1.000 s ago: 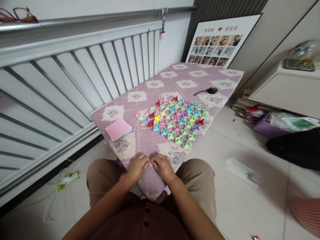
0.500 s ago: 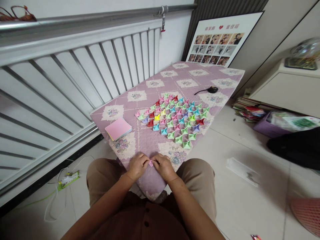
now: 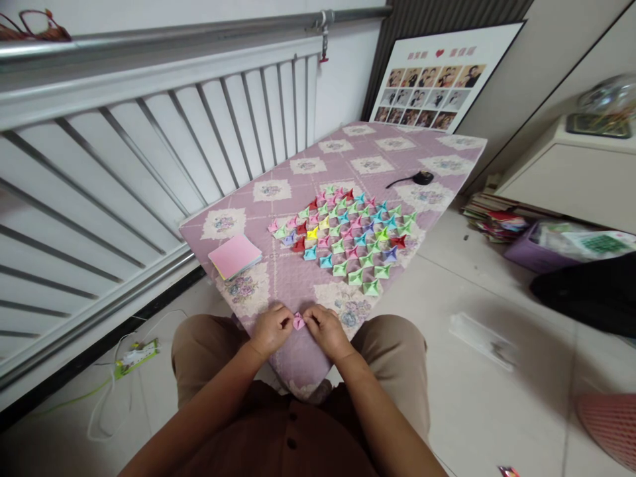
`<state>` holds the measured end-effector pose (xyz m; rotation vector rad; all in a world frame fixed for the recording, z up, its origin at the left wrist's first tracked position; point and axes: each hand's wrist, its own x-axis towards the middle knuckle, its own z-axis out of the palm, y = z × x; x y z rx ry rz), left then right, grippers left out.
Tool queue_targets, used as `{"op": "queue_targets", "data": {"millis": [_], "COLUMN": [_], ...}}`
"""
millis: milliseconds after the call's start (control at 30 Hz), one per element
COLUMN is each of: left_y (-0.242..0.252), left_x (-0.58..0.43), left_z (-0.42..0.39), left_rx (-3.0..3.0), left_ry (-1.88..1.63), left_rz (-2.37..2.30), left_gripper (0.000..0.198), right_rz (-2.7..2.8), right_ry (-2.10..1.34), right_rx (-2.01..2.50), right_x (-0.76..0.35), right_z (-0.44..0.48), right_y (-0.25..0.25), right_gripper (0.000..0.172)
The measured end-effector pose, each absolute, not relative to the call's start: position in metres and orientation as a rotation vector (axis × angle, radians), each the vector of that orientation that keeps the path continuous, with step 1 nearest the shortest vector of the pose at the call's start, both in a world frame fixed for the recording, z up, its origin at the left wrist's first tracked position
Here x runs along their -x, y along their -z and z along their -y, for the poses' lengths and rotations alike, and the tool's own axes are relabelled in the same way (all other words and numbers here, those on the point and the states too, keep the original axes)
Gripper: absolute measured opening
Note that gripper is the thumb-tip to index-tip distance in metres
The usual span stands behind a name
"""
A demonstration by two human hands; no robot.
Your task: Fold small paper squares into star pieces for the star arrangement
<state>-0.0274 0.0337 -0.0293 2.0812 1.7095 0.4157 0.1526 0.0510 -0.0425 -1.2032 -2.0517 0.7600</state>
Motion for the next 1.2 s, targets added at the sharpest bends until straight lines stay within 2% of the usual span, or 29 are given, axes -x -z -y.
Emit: {"op": "queue_targets", "data": {"millis": [300, 700, 1200], "left_y": [0.026, 0.017, 0.036], "left_x": [0.029, 0.027, 0.044], "left_z": [-0.034, -0.037, -0.036], "left_rx": [-2.063, -2.199, -1.983], "left_ry": [-0.364, -0.232, -0.571], "left_rz": [-1.718, -1.684, -1.668], "left_gripper": [0.014, 0.017, 0.016], "right_rz": [2.089, 2.111, 2.076], "right_ry": [-0.698, -0.646, -0.660], "right_rx": [1.243, 1.256, 1.234], "right_x": [-0.149, -0.149, -0.152], "right_z": [-0.049, -0.047, -0.049], "right_y": [0.045, 0.046, 0.052], "right_gripper": [0.006, 0.008, 0.011]}}
